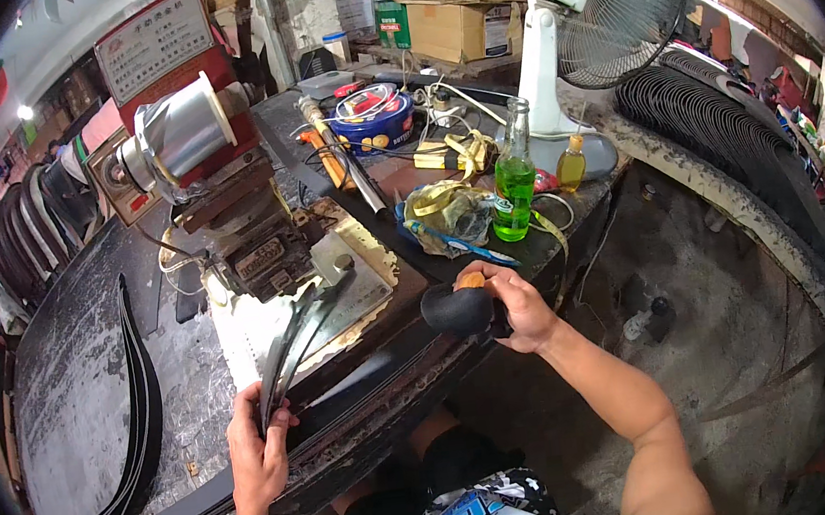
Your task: Embossing a logo or design onto black leather belts using a hot-stamping machine.
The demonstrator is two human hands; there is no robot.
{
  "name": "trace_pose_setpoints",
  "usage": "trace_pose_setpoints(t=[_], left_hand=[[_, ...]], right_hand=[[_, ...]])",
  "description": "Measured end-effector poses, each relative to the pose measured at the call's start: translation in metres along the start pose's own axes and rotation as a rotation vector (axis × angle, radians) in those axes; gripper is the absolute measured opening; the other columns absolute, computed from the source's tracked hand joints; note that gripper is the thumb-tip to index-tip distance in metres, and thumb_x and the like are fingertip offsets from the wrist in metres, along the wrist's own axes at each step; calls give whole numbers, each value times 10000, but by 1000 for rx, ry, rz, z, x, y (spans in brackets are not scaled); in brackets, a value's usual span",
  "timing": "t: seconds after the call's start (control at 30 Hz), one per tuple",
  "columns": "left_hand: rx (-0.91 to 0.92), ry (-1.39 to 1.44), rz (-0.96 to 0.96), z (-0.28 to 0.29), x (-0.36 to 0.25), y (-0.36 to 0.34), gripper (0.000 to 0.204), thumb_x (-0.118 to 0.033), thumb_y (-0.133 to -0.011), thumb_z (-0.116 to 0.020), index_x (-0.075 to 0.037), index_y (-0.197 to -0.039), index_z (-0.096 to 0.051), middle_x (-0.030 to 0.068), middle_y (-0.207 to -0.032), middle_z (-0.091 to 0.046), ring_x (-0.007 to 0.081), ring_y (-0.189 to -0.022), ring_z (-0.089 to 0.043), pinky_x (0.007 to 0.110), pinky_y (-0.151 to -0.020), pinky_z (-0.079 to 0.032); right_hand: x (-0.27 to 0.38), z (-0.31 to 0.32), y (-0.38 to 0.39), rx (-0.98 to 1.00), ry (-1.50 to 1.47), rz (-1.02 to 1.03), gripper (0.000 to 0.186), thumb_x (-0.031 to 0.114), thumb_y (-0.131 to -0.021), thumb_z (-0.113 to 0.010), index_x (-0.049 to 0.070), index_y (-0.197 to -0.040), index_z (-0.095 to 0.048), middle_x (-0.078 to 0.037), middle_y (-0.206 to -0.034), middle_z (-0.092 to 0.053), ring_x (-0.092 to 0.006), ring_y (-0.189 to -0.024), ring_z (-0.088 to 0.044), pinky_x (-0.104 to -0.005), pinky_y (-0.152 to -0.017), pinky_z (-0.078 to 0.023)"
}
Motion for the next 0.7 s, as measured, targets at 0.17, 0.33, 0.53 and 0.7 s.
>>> trace_pose_setpoints(t=[0.17,0.33,0.53,0.7], left_hand=[[9,-141,-153,0,-29,-1,339,-70,-865,-660,37,-1177,-580,196,-984,-560,364,-891,-570,409,-801,-468],[24,-193,-130,-6,-33,-5,398,-138,-780,-771,28,-1094,-591,162,-918,-539,328,-847,-560,395,-766,-459],[81,-217,-122,-8,-32,-9,527,-179,-645,-910,9,-1001,-570,162,-902,-583,333,-843,-588,398,-781,-483],[68,-312,-146,-12,-30,-6,557,-172,-618,-936,13,-997,-573,153,-855,-630,287,-774,-613,369,-762,-493]], right_hand=[[-12,7,-5,-2,10,-172,278,155,-1008,-454,33,-1230,-571,-30,-901,-632,-96,-608,-506,-266,-559,-451],[5,-11,-5,-20,206,-214,460,6,-899,-608,-32,-1345,-506,-24,-915,-611,-82,-687,-500,-234,-653,-430],[47,-8,0,-137,797,-68,383,60,-871,-741,-21,-1219,-601,-27,-1061,-652,-56,-921,-586,-217,-798,-479],[69,-3,8,-235,948,-8,258,112,-882,-750,-12,-1082,-644,-29,-1024,-635,-108,-992,-577,-269,-906,-454]])
Point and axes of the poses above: each hand's wrist, its own y-axis away from the middle knuckle, its own z-axis out of the back of the hand, x = y × z, the point moved 9 cm from there along -y, towards the middle knuckle
